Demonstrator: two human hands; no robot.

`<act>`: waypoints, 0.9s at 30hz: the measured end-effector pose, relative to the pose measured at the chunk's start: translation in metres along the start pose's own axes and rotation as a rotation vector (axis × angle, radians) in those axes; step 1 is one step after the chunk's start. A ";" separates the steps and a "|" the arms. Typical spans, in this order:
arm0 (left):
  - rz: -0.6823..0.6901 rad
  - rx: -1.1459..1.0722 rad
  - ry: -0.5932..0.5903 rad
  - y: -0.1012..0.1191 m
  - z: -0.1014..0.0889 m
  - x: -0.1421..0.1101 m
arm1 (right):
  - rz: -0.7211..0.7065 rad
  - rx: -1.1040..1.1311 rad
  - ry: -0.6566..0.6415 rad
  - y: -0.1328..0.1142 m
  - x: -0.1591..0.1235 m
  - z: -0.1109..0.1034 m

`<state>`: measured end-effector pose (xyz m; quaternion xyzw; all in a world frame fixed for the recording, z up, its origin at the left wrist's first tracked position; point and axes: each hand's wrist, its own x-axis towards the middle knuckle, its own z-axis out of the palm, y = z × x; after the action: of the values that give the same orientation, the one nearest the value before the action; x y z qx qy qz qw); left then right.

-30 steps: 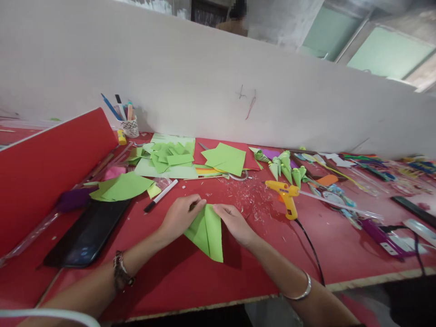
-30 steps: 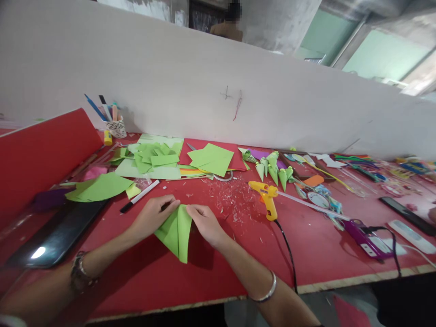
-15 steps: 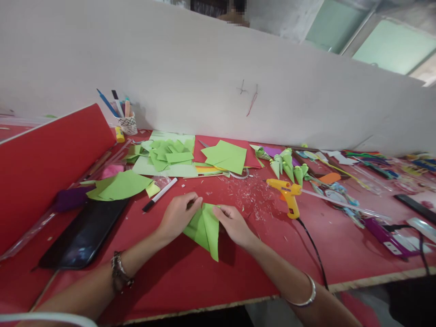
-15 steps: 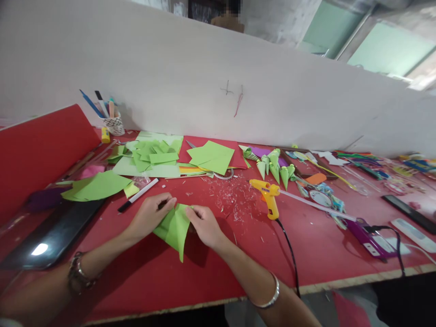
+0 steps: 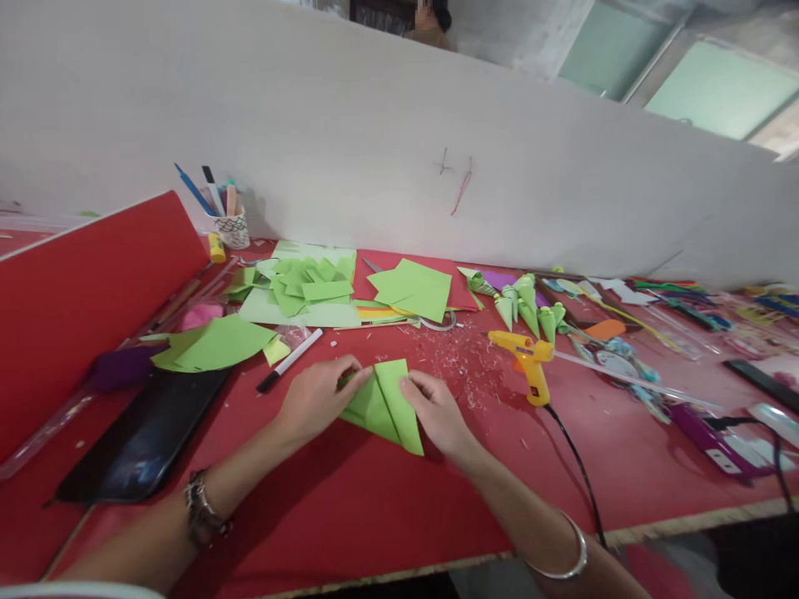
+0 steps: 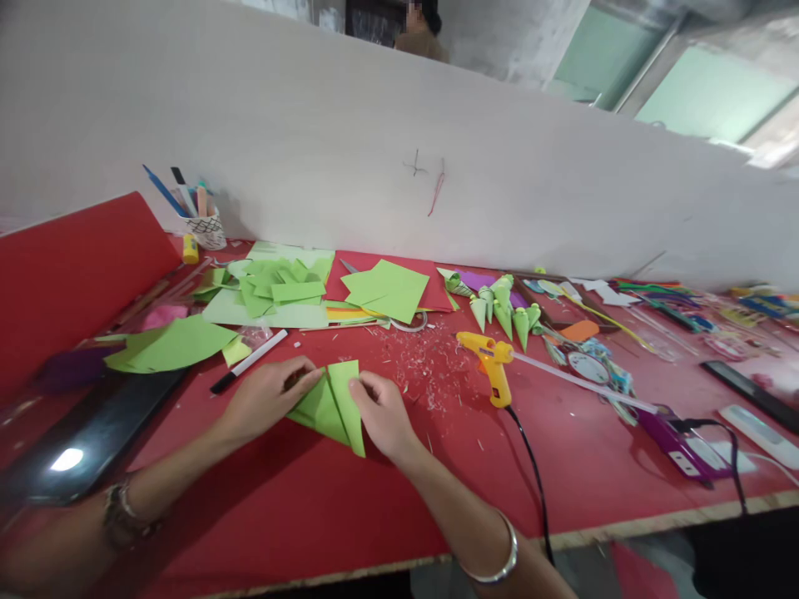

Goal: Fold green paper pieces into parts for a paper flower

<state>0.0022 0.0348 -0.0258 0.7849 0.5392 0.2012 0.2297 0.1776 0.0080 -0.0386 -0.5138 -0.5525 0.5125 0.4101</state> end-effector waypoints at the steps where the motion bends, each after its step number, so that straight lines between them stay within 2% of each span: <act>1: 0.006 0.018 -0.018 -0.002 -0.001 0.001 | 0.007 -0.003 0.014 0.000 0.001 -0.002; 7: 0.066 -0.047 -0.078 -0.009 -0.004 0.005 | -0.007 -0.064 0.016 0.000 0.003 -0.006; 27: 0.064 -0.162 -0.049 -0.010 -0.004 0.004 | -0.016 -0.084 0.014 0.003 0.005 -0.009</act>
<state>-0.0059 0.0426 -0.0284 0.7854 0.4899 0.2320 0.2989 0.1863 0.0139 -0.0404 -0.5297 -0.5749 0.4819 0.3959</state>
